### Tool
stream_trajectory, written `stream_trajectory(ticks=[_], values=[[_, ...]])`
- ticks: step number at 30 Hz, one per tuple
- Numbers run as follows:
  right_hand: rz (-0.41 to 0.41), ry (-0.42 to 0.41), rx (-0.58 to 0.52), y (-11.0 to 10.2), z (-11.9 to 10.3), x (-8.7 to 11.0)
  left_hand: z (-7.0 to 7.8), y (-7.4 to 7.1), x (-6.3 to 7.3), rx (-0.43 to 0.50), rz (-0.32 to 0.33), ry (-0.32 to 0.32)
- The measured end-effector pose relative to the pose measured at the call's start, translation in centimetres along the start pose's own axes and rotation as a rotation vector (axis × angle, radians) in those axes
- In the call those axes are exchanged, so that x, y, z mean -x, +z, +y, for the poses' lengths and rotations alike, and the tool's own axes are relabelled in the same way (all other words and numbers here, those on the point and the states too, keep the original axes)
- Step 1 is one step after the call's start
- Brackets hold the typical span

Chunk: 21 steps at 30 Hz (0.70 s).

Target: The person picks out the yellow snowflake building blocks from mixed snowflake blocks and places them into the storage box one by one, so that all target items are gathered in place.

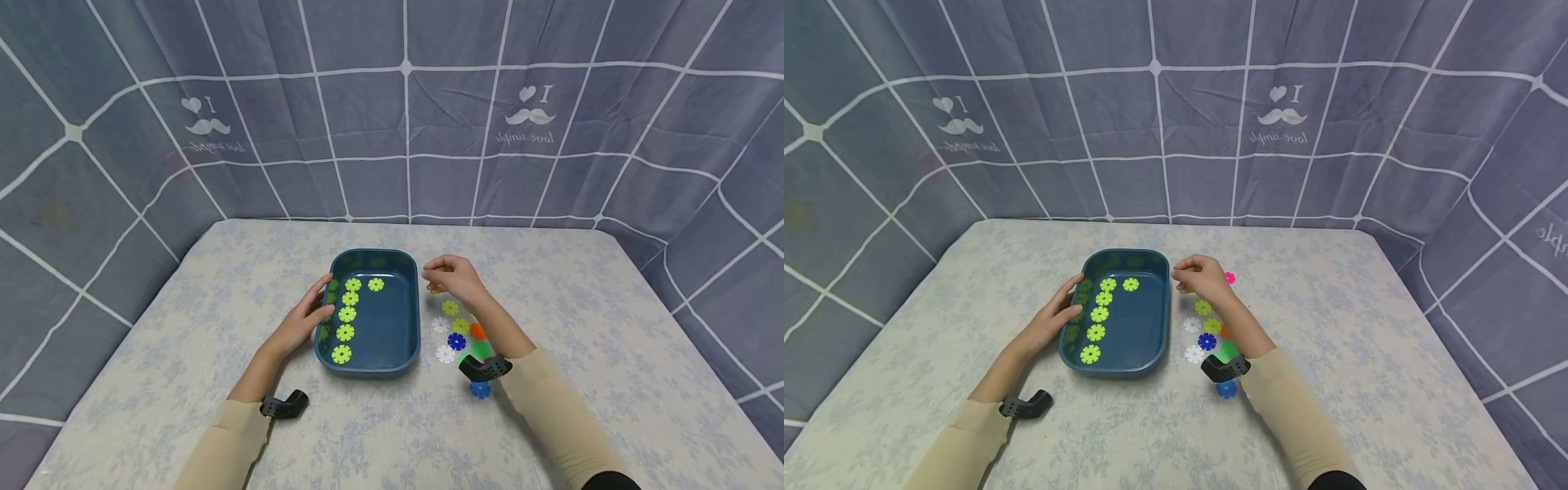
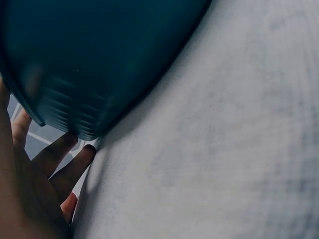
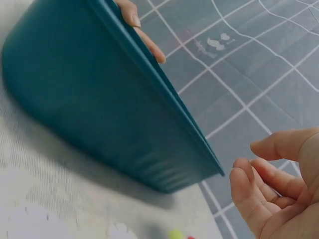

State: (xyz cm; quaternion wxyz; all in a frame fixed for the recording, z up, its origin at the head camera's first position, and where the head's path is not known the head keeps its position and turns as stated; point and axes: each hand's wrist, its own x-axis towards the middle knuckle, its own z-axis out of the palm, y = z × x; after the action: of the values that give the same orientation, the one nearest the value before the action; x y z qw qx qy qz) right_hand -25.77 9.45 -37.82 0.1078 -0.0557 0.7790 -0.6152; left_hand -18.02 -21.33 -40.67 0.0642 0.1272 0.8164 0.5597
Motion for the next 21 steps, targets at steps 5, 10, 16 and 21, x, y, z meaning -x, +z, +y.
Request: stream_trajectory(ticks=[5, 10, 16, 21], values=[[0.001, -0.006, 0.023, -1.0, 0.5, 0.6, -2.4, -0.1, -0.7, -0.003, 0.010, 0.010], [0.020, 0.012, 0.059, -2.0, 1.2, 0.8, -4.0, -0.2, -1.1, 0.000, 0.017, 0.017], [0.050, 0.029, 0.076, -3.2, 1.9, 1.3, -1.7, 0.0, -0.5, 0.011, 0.003, 0.020], [0.044, 0.047, 0.075, -3.9, 2.7, 1.7, 0.0, 0.1, 0.0, -0.007, 0.000, 0.021]])
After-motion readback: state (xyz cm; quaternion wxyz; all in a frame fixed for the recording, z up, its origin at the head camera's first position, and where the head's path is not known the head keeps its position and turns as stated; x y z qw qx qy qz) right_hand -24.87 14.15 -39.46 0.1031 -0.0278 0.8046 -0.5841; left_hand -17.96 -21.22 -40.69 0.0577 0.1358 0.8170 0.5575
